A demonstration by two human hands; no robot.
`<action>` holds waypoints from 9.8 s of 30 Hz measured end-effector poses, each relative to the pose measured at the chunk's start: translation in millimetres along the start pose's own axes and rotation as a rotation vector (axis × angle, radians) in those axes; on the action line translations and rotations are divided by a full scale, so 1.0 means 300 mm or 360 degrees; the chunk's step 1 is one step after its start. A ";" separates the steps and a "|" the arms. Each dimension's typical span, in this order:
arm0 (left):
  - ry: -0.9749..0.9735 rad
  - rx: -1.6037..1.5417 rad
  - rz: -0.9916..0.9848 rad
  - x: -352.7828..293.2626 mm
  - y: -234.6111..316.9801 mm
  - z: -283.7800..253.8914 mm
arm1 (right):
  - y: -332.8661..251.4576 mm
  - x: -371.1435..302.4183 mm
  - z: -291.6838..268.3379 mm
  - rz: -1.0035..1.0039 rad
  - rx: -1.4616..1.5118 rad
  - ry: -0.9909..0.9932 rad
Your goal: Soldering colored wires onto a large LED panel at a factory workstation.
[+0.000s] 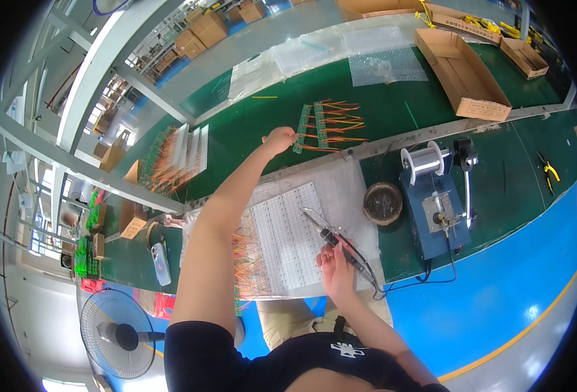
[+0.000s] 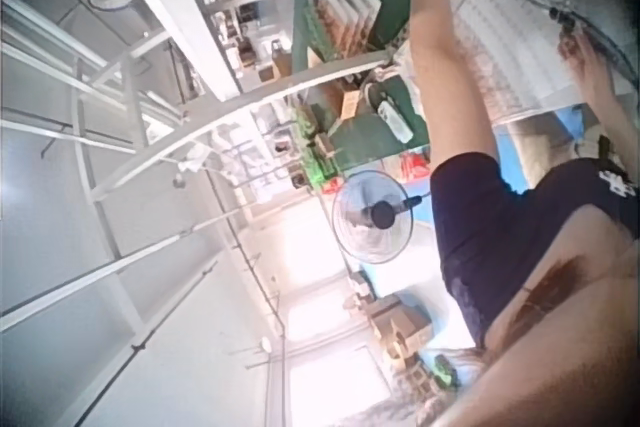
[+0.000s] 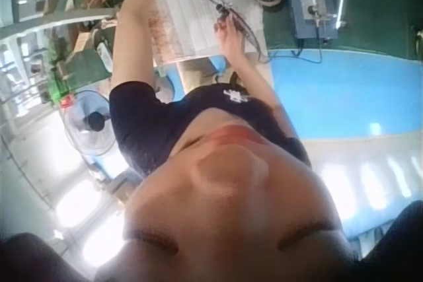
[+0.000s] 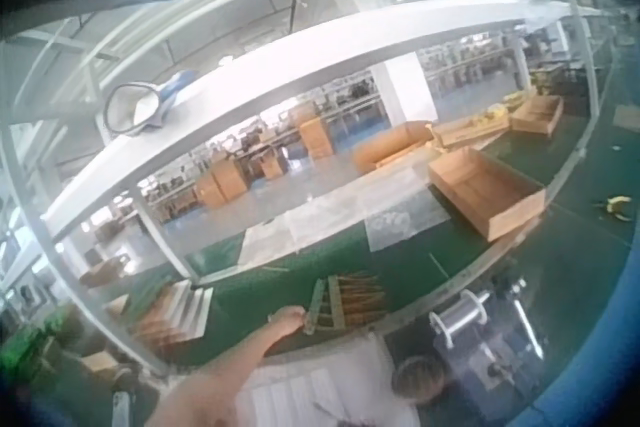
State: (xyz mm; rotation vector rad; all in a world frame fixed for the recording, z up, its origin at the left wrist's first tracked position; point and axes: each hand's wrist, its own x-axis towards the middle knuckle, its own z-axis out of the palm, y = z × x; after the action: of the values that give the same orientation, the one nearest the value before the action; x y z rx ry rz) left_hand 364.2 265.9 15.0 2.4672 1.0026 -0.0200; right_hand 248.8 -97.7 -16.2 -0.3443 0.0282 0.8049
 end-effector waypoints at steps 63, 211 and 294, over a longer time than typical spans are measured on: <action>0.0709 0.0577 0.0322 -0.925 -0.338 -0.167 | 0.050 0.449 0.194 -0.0436 -0.1113 -0.0045; 0.0434 0.0011 0.0356 -0.753 -0.317 -0.016 | 0.116 0.438 0.172 -0.0164 -0.1529 -0.0350; 0.0315 0.0569 0.0694 -0.806 -0.300 -0.037 | 0.113 0.446 0.157 -0.0180 -0.1334 -0.0321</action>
State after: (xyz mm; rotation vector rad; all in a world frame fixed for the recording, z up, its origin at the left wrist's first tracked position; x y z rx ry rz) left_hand 125.7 168.0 32.0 3.0175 0.5480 0.2069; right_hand 312.8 32.6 -2.3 -1.0419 -0.5266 0.7049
